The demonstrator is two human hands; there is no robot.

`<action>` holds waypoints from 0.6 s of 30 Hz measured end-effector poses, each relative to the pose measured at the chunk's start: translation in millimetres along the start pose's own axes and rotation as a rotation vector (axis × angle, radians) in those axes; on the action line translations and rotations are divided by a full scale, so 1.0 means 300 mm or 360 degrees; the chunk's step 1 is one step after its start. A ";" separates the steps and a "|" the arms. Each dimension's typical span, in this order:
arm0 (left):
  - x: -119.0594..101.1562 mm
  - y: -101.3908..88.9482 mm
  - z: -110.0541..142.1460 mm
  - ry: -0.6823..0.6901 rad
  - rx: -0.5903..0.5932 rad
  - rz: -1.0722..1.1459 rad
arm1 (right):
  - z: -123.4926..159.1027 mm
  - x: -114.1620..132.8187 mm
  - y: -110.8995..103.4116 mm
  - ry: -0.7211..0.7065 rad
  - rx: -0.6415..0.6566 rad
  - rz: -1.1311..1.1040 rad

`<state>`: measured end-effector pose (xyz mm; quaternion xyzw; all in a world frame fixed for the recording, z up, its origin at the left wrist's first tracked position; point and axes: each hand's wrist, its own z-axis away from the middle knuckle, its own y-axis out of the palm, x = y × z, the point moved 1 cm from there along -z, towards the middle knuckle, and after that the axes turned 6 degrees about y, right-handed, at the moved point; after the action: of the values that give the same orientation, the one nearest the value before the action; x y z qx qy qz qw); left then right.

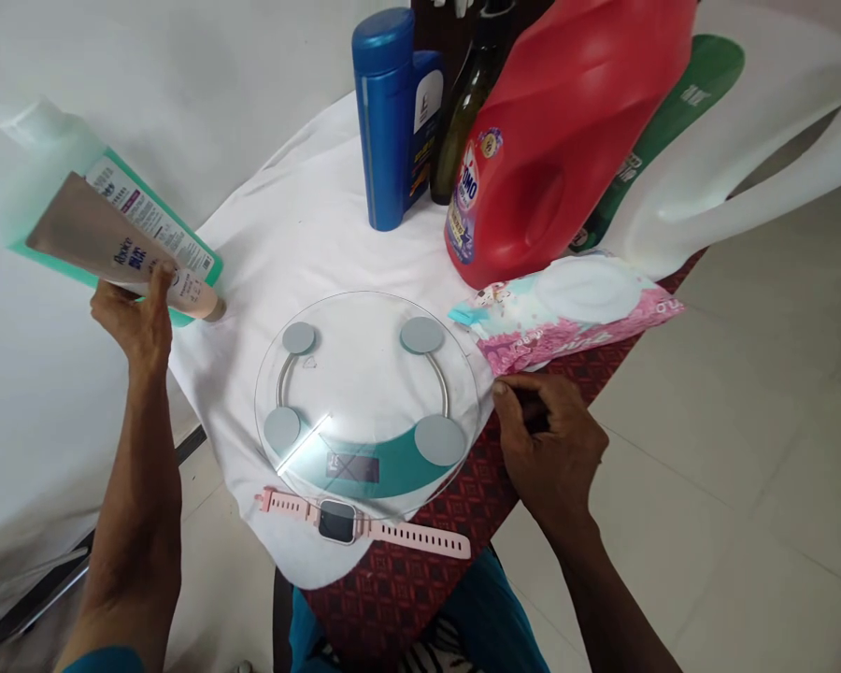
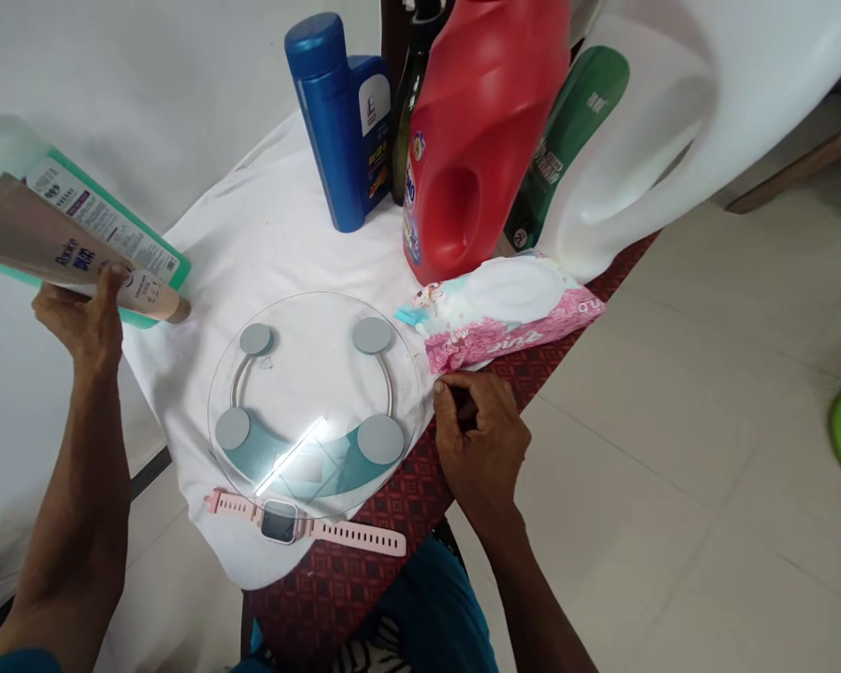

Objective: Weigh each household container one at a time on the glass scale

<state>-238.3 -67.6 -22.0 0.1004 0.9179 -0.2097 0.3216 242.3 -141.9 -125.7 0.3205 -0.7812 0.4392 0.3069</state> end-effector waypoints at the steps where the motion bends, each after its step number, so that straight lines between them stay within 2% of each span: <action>1: -0.004 -0.004 0.003 -0.0004 0.0009 -0.0059 | 0.000 0.000 0.001 0.0003 -0.0002 -0.0007; 6: -0.059 -0.029 0.036 -0.0028 0.0086 -0.0284 | -0.003 0.002 0.003 -0.0059 -0.0032 -0.0049; 8: -0.106 -0.045 0.057 -0.0008 0.0014 -0.0412 | -0.004 0.002 0.005 -0.0084 -0.0043 -0.0048; 10: -0.174 -0.058 0.080 0.0168 -0.0128 -0.0542 | -0.003 0.001 0.006 -0.0097 -0.0046 -0.0038; 12: -0.256 -0.054 0.100 0.0428 -0.0167 -0.0572 | -0.003 -0.001 0.007 -0.0100 -0.0047 -0.0027; 14: -0.334 -0.024 0.111 0.0595 -0.0095 -0.0528 | -0.002 -0.002 0.008 -0.0096 -0.0050 -0.0023; 15: -0.365 0.000 0.110 0.0612 -0.0036 -0.0519 | -0.002 -0.002 0.007 -0.0095 -0.0051 -0.0027; 16: -0.386 0.030 0.104 0.0577 0.0035 -0.0523 | -0.002 -0.001 0.007 -0.0094 -0.0052 -0.0033; 18: -0.398 0.096 0.079 0.0375 0.0227 -0.0560 | -0.002 0.000 0.005 -0.0097 -0.0046 -0.0042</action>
<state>-123.9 -58.4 27.5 -0.0151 0.9354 -0.3137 0.1626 241.4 -140.8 -126.3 0.3396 -0.7921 0.4138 0.2932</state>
